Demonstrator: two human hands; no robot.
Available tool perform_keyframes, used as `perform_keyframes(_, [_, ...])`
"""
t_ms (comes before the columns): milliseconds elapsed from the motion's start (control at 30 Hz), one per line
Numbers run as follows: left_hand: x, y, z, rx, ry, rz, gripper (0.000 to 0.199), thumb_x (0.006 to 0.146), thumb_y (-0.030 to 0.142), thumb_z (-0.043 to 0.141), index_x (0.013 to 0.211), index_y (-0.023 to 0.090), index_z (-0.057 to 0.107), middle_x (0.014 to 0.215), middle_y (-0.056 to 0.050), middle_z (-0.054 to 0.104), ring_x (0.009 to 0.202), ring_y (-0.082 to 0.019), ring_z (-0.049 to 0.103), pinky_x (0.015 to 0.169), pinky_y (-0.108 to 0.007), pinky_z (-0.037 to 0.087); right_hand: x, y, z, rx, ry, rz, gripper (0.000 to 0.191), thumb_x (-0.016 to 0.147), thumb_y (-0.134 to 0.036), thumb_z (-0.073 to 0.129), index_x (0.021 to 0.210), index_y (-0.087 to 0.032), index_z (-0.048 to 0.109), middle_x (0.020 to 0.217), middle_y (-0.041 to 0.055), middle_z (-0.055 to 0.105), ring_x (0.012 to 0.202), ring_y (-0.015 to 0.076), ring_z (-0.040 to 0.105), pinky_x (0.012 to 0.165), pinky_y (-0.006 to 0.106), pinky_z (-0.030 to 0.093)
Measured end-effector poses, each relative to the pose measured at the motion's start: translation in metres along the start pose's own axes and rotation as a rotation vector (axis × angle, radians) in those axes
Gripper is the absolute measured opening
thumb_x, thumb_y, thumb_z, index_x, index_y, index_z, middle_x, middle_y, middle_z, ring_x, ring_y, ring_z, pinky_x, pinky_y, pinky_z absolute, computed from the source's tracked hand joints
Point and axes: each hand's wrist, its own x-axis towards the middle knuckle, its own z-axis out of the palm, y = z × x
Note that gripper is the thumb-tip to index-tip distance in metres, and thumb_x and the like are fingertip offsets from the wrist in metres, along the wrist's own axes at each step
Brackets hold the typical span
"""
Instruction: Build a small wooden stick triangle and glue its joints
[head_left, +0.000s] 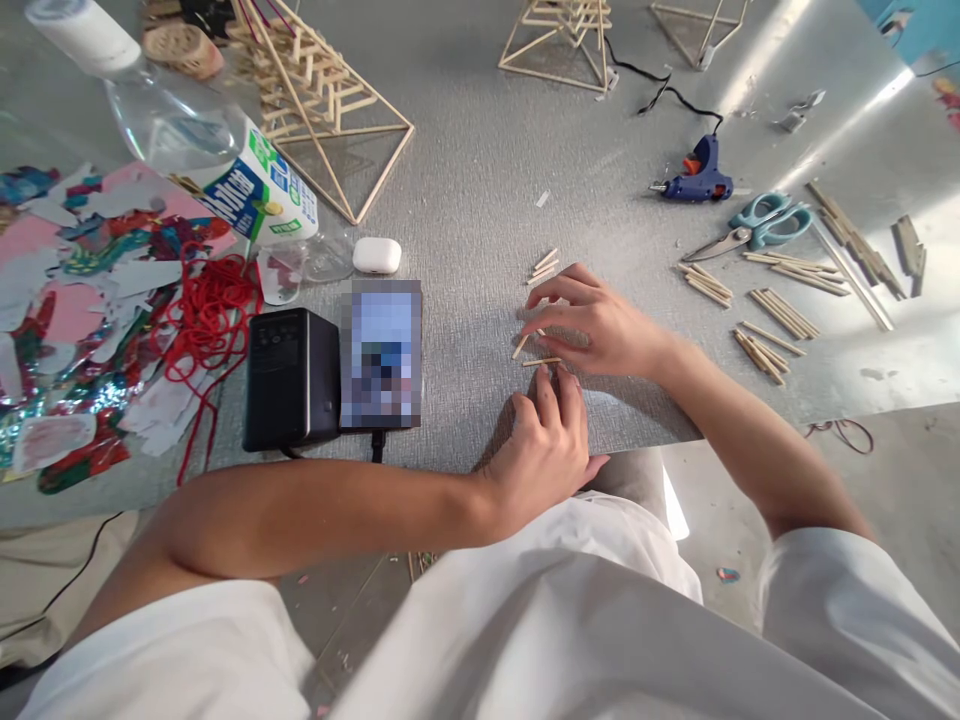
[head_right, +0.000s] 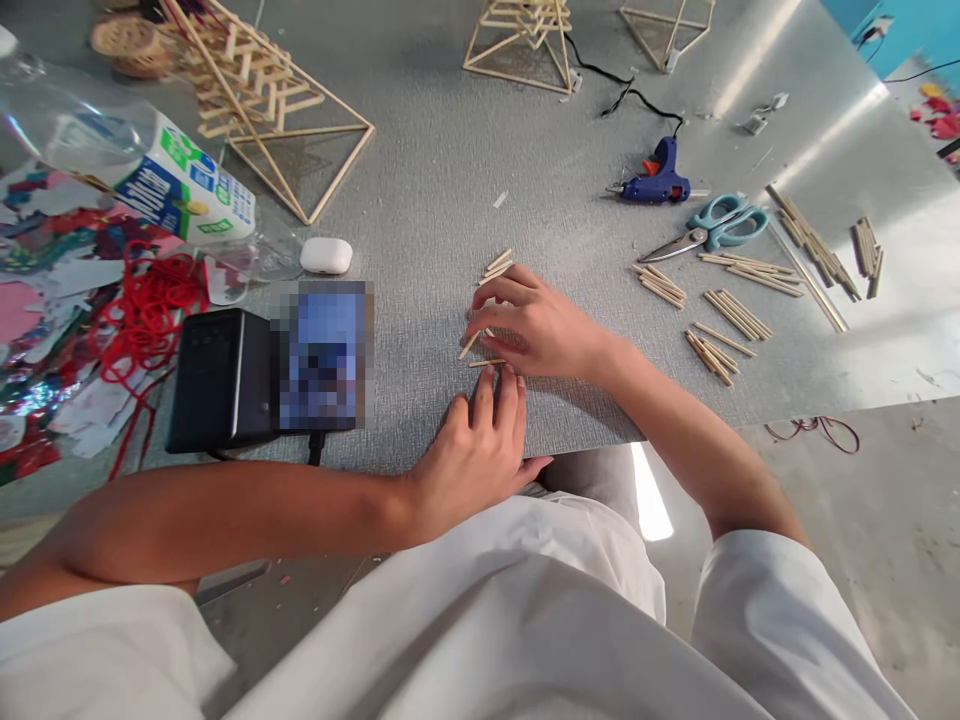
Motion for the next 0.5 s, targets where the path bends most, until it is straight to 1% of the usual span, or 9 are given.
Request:
perform_keyframes(67, [-0.0003, 0.0002, 0.0003, -0.001, 0.01, -0.006, 0.084, 0.114, 0.062, 0.047, 0.155, -0.01, 0.06, 0.155, -0.04, 0.063, 0.136, -0.047, 0.073, 0.084, -0.043, 0.063, 0.0018, -0.0015, 0.0034, -0.007, -0.015, -0.004, 0.021, 0.109, -0.026, 0.064, 0.119, -0.027, 0.082, 0.132, 0.0116, 0.074, 0.118, 0.029, 0.06, 0.105, 0.051, 0.054])
perform_keyframes(200, [-0.0008, 0.0013, 0.0018, -0.018, 0.01, -0.02, 0.082, 0.115, 0.061, 0.047, 0.155, -0.008, 0.062, 0.154, -0.04, 0.065, 0.135, -0.047, 0.073, 0.085, -0.043, 0.062, 0.0048, -0.0035, 0.0094, -0.015, -0.06, 0.015, 0.022, 0.11, -0.027, 0.063, 0.117, -0.029, 0.084, 0.138, 0.0115, 0.073, 0.123, 0.0314, 0.057, 0.109, 0.055, 0.052])
perform_keyframes(300, [-0.0009, 0.0019, 0.0021, -0.015, 0.013, -0.023, 0.082, 0.114, 0.061, 0.047, 0.155, -0.008, 0.062, 0.154, -0.039, 0.065, 0.133, -0.046, 0.073, 0.084, -0.042, 0.061, 0.0064, -0.0041, 0.0105, -0.01, -0.078, 0.012, 0.022, 0.11, -0.028, 0.063, 0.114, -0.029, 0.085, 0.138, 0.0108, 0.073, 0.124, 0.0315, 0.056, 0.109, 0.055, 0.052])
perform_keyframes(500, [-0.0009, 0.0007, -0.0002, -0.002, 0.006, -0.012, 0.084, 0.114, 0.062, 0.047, 0.155, -0.01, 0.061, 0.152, -0.04, 0.066, 0.134, -0.046, 0.073, 0.083, -0.042, 0.062, 0.0064, -0.0048, 0.0087, 0.01, -0.073, -0.003, 0.025, 0.111, -0.028, 0.061, 0.108, -0.028, 0.085, 0.137, 0.0101, 0.073, 0.121, 0.0302, 0.057, 0.107, 0.055, 0.052])
